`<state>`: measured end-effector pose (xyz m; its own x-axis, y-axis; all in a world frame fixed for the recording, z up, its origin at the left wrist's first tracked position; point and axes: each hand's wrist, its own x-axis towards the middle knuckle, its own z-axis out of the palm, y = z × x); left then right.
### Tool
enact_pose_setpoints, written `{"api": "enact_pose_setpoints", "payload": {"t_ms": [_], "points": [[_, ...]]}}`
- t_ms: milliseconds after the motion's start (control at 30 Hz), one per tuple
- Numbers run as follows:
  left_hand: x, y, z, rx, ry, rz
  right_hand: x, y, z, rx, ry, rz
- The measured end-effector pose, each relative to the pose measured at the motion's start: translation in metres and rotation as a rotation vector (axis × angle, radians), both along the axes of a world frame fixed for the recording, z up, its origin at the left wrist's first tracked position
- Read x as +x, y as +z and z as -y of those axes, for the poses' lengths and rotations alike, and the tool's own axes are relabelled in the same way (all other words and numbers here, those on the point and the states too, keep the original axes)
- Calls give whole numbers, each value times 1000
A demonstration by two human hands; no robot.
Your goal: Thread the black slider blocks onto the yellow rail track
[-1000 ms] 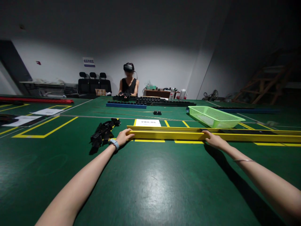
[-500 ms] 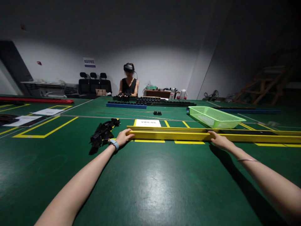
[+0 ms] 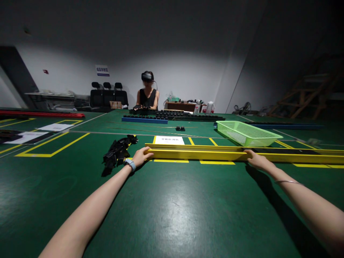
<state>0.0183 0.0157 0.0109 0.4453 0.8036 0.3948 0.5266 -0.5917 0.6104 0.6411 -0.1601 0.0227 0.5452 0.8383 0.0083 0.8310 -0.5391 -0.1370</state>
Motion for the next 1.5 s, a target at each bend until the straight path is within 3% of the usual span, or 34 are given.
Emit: {"api": "enact_pose_setpoints", "payload": {"t_ms": [667, 833, 967, 1167, 1300, 1500], "points": [[0, 3, 3, -12, -4, -6, 20, -1, 1, 4, -64, -16], [-10, 5, -2, -71, 18, 21, 18, 0, 4, 32, -49, -6], [-20, 6, -9, -182, -73, 49, 12, 3, 6, 14, -43, 12], [-23, 9, -12, -158, -62, 23, 0, 8, -4, -39, -19, 116], [-22, 12, -11, -129, -51, -23, -42, 21, -12, -28, 49, 194], [9, 16, 1, -117, -112, -22, -184, 55, -24, 143, 398, 344]]}}
